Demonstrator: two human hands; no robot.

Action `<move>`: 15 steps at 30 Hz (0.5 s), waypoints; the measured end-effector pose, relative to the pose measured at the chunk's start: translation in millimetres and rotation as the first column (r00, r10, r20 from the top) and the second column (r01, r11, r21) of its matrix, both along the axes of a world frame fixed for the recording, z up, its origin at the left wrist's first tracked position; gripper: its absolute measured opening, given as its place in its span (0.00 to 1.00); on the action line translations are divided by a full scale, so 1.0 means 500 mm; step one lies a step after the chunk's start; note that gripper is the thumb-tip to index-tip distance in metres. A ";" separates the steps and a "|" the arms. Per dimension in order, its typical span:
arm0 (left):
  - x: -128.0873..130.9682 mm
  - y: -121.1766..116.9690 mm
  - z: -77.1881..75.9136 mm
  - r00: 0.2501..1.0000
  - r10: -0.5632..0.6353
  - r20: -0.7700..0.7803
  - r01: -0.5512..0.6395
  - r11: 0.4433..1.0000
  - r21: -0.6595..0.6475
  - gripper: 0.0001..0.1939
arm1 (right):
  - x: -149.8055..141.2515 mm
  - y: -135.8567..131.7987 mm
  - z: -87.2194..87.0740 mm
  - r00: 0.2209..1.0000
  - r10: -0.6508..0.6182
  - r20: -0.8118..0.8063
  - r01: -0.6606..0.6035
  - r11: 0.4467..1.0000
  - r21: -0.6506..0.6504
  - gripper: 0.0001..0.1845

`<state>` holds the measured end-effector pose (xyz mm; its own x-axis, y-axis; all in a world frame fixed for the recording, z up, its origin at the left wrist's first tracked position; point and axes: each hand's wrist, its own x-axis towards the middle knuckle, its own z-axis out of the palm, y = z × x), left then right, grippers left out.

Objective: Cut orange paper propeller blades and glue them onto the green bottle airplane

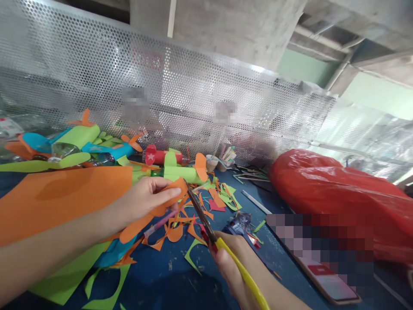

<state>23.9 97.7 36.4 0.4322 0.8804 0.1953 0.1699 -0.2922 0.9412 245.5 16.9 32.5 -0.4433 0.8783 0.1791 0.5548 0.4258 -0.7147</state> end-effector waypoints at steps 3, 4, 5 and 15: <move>-0.001 0.001 0.001 1.000 0.008 0.004 -0.008 1.000 -0.002 0.16 | -0.001 0.000 -0.003 0.999 0.041 0.014 -0.041 0.999 0.027 0.32; -0.002 0.001 0.001 1.000 0.006 0.003 -0.006 1.000 0.002 0.16 | -0.001 0.000 -0.004 0.999 0.048 0.013 -0.049 0.998 0.038 0.32; -0.002 0.002 0.000 1.000 0.003 -0.001 -0.003 1.000 0.007 0.16 | -0.001 0.000 -0.006 0.999 0.047 0.010 -0.047 0.998 0.050 0.32; -0.010 0.018 0.005 0.996 0.018 0.083 -0.004 0.985 -0.171 0.13 | 0.007 0.005 -0.010 0.999 0.030 0.026 -0.030 1.000 -0.002 0.31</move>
<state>18.8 106.8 38.8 0.4105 0.9086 0.0773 0.0900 -0.1248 0.9881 249.0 19.5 27.6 -0.4737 0.8650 0.1658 0.5602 0.4411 -0.7011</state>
